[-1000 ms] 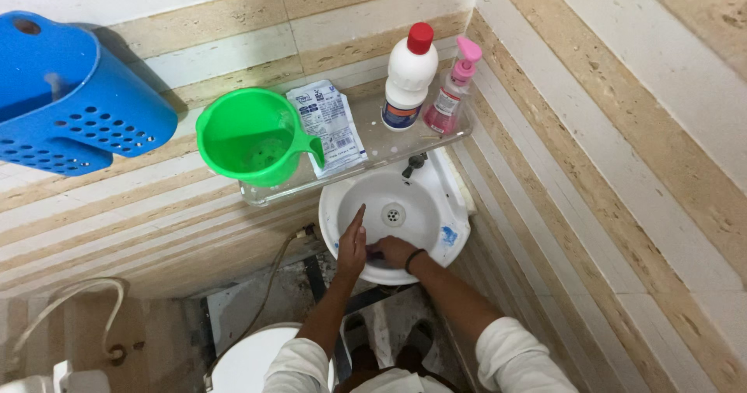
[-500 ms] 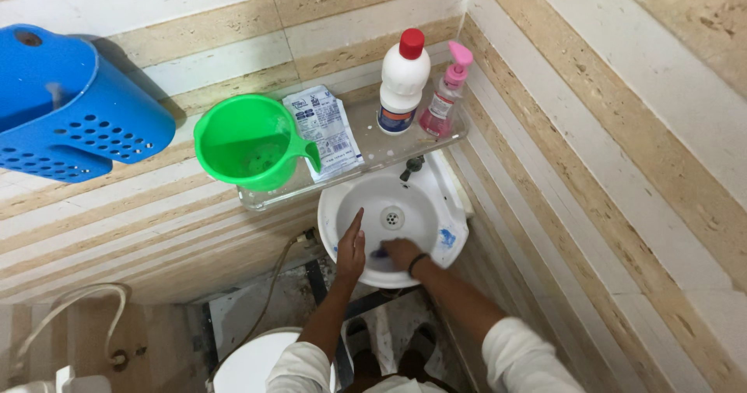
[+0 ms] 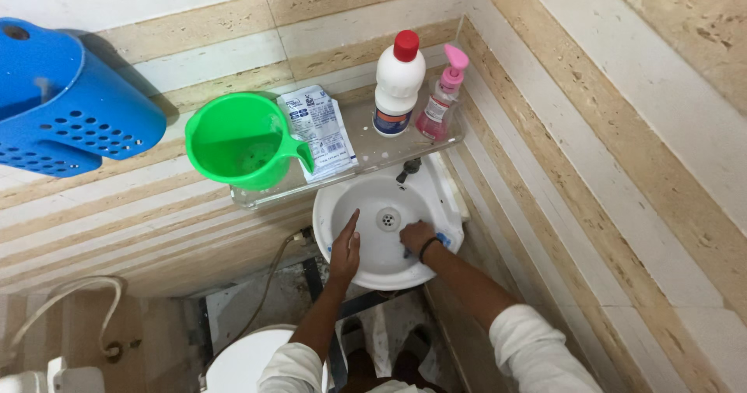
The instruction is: The person pours detergent from a sachet into a bathroom sink and scrubs the basin with a sponge. The person repeatedly scrubs the sink surface and drain area with the sponge.
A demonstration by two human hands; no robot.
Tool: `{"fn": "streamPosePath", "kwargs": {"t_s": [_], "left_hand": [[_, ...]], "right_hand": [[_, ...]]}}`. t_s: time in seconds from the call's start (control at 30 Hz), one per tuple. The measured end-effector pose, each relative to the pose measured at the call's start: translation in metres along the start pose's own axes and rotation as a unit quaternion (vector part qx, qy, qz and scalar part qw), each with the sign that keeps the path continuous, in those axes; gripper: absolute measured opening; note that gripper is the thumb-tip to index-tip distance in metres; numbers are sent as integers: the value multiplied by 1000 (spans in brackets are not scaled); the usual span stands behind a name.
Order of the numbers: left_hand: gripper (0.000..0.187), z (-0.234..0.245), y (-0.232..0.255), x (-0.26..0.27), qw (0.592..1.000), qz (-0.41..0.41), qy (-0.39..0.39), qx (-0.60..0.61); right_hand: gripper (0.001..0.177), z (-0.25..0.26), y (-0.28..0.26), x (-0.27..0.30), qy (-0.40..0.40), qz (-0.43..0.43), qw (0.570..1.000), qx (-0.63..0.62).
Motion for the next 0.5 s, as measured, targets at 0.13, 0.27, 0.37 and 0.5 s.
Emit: {"fn": "streamPosePath", "kwargs": {"t_s": [0.13, 0.27, 0.37, 0.5], "left_hand": [[53, 1, 2, 1, 1000, -22, 5, -9], [53, 0, 8, 3, 999, -49, 7, -17], [53, 1, 11, 3, 999, -44, 12, -26], [52, 2, 11, 5, 998, -52, 27, -21]], "right_hand": [[18, -3, 0, -4, -12, -10, 996, 86], [18, 5, -30, 2, 123, -21, 978, -165], [22, 4, -78, 3, 101, 62, 974, -194], [25, 1, -89, 4, 49, 121, 973, -192]]}}
Point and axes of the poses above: each hand's wrist, its own x-axis away from the middle knuckle, its own z-axis out of the back of the hand, y = z × x, the point moved 6 cm from there along -x, towards the middle knuckle, and after that the axes turned 10 degrees about x, right-handed, at the moved point
